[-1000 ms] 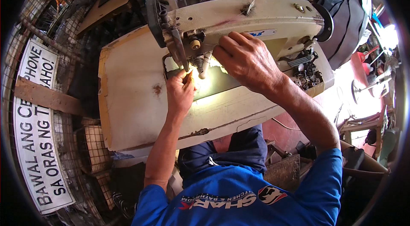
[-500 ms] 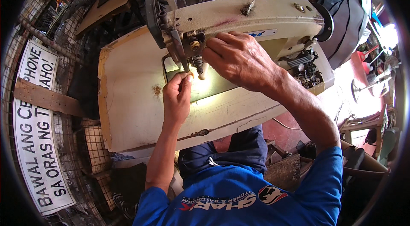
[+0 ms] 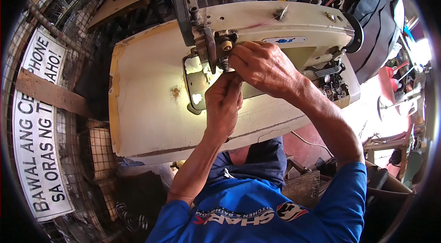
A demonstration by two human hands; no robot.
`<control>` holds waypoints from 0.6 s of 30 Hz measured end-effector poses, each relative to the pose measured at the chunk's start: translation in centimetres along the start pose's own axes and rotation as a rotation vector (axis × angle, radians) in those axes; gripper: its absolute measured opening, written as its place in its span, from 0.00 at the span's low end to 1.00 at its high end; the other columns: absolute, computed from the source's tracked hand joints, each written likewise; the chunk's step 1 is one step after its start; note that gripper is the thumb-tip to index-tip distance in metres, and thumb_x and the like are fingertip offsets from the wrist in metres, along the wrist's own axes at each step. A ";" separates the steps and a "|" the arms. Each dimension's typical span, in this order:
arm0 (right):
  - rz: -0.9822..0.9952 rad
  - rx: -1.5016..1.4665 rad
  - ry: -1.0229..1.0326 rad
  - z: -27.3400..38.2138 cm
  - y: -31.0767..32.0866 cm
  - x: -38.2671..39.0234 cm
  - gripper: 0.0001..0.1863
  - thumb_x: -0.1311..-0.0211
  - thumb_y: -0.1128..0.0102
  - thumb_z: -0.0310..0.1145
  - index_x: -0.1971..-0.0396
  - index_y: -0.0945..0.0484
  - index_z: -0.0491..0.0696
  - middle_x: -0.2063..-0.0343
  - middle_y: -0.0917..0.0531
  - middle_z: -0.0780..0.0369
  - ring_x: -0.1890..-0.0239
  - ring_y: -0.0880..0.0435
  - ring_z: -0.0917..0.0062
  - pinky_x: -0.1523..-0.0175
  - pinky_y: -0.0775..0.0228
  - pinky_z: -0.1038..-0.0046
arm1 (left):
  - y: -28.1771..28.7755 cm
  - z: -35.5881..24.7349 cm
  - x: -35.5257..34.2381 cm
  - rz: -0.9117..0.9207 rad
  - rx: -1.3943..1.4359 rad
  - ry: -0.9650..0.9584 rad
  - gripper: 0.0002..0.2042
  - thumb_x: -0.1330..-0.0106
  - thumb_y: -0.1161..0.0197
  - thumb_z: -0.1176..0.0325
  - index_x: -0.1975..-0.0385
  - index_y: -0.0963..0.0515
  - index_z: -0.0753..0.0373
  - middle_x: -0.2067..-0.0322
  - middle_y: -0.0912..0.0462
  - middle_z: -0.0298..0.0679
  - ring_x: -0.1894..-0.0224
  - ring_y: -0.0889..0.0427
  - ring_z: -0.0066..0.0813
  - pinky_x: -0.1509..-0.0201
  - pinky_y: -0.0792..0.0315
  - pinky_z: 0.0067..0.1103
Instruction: The recorder is sewing a green fabric bag with blue and white straps using an industrial sewing machine.
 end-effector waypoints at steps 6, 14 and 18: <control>0.017 -0.002 -0.021 0.2 0.1 -0.2 0.08 0.56 0.41 0.28 0.73 0.28 0.45 0.73 0.26 0.62 0.67 0.21 0.71 0.68 0.27 0.71 | 3.5 -1.3 1.1 -0.194 -0.170 -0.212 0.08 0.31 0.44 0.67 0.62 0.24 0.65 0.81 0.32 0.24 0.84 0.46 0.08 0.81 0.49 0.12; 0.026 -0.004 -0.030 0.3 0.3 -0.6 0.08 0.54 0.42 0.28 0.72 0.28 0.45 0.75 0.27 0.62 0.69 0.22 0.71 0.69 0.28 0.71 | 6.1 2.9 -0.9 -0.265 -0.220 -0.002 0.06 0.32 0.45 0.72 0.68 0.23 0.66 0.85 0.36 0.22 0.83 0.42 0.08 0.81 0.47 0.13; 0.022 -0.008 -0.001 0.0 0.7 -0.4 0.08 0.54 0.43 0.29 0.72 0.28 0.45 0.74 0.28 0.62 0.67 0.22 0.71 0.67 0.28 0.71 | 6.1 2.0 -2.9 -0.419 -0.637 -0.302 0.07 0.34 0.41 0.70 0.71 0.23 0.67 0.84 0.35 0.24 0.82 0.42 0.12 0.80 0.45 0.17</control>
Point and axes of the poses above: each hand's wrist, its own x-axis away from the middle knuckle, its own y-axis out of the back of the hand, z = x × y, the point moved 2 cm from there along -x, towards the middle knuckle
